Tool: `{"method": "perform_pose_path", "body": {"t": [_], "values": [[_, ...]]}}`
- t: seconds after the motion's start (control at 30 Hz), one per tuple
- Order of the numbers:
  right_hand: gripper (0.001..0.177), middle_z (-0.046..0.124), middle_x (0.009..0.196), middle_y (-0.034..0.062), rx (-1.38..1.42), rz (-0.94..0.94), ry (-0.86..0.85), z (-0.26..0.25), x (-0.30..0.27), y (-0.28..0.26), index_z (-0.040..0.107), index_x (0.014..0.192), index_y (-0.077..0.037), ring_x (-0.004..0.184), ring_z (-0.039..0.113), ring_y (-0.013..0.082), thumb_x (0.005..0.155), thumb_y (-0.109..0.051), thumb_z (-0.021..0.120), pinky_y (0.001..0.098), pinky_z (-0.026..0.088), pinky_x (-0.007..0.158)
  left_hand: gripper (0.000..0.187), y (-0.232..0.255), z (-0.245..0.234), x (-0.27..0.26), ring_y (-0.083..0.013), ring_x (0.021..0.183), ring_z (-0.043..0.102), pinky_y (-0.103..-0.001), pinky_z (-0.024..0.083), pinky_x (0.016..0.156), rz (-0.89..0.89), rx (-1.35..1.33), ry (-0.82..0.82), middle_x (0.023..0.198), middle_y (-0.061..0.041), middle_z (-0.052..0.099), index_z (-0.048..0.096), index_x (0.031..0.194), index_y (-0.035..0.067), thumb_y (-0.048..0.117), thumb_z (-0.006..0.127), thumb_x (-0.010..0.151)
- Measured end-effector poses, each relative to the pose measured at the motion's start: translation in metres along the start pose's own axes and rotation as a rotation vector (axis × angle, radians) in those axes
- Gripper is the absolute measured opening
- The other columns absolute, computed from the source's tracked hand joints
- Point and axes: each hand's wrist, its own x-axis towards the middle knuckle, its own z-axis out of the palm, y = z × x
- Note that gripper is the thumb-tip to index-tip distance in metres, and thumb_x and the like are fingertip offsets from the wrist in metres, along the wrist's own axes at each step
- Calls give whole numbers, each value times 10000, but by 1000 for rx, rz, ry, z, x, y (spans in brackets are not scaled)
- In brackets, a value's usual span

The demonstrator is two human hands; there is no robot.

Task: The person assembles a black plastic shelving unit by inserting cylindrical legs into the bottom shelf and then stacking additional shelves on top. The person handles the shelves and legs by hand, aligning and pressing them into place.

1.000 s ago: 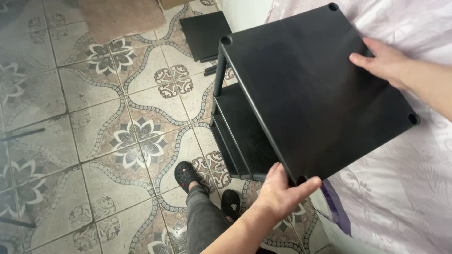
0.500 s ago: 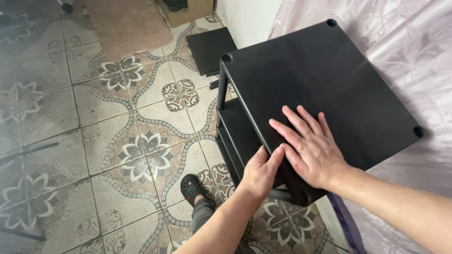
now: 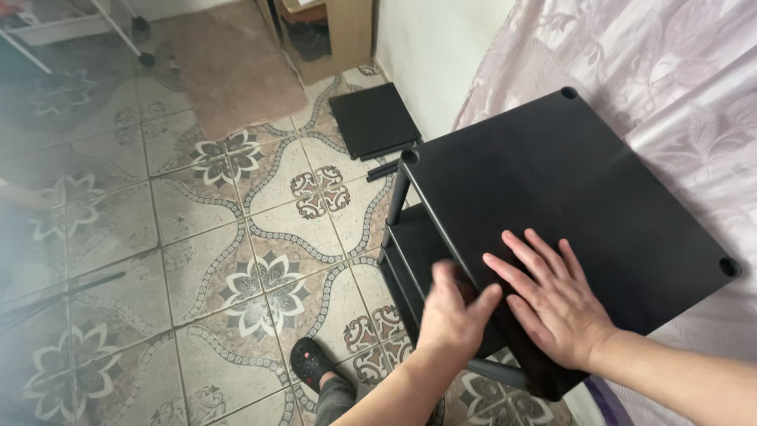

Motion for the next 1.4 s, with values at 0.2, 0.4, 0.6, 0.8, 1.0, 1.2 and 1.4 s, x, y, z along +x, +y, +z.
{"method": "perform_pose_path", "body": {"t": [0.2, 0.4, 0.6, 0.8, 1.0, 1.2, 1.4], "values": [[625, 195, 1626, 115, 7, 14, -79, -12, 10, -13, 335, 1521, -245, 1505, 120, 354, 922, -398, 433, 613, 91, 1165, 730, 51, -75, 76, -392, 1510, 270, -548, 250, 1221, 793, 782, 136, 1552, -146, 402, 495, 1462, 200, 350, 791, 813], [709, 139, 1653, 169, -18, 523, 3, -20, 16, -34, 320, 1543, -259, 1536, 62, 408, 913, -572, 406, 724, 62, 1155, 701, 106, -97, 179, -356, 1560, 113, -594, 115, 1173, 816, 1421, -151, 1684, -61, 211, 299, 1560, 316, 654, 395, 954], [830, 36, 1668, 201, 30, 1111, -126, 7, -3, -43, 199, 1610, -292, 1533, -40, 440, 907, -710, 341, 742, -8, 1138, 682, 106, -95, 190, -387, 1530, 148, -516, 160, 1237, 620, 1350, -346, 1679, -85, 184, 157, 1614, 376, 624, 358, 1011], [821, 19, 1678, 162, 49, 1144, -142, 15, 2, -32, 171, 1603, -321, 1540, -56, 405, 903, -725, 314, 701, -31, 1164, 660, 121, -88, 194, -366, 1536, 130, -557, 143, 1229, 560, 1433, -362, 1685, -45, 141, 122, 1606, 401, 589, 341, 1012], [828, -17, 1686, 155, 61, 1144, -187, 7, 2, -39, 130, 1620, -328, 1524, -87, 391, 906, -716, 292, 696, -32, 1143, 696, 117, -87, 198, -334, 1542, 27, -573, 81, 1215, 527, 1543, -375, 1692, -40, 25, 73, 1617, 376, 606, 299, 1000], [821, 5, 1682, 168, 4, 795, -100, -12, -7, -37, 209, 1606, -300, 1532, -14, 400, 896, -686, 353, 685, -4, 1161, 752, 106, -60, 182, -312, 1541, -14, -520, 34, 1217, 894, 1639, -534, 1689, -63, 1, 112, 1602, 277, 673, 298, 990], [759, 111, 1689, 115, -23, 406, -111, -4, -20, -33, 293, 1590, -289, 1533, 94, 395, 913, -608, 420, 650, 65, 1190, 690, 102, -56, 159, -298, 1558, 8, -519, 42, 1246, 788, 1626, -537, 1703, -24, 39, 177, 1603, 396, 649, 327, 979]]}}
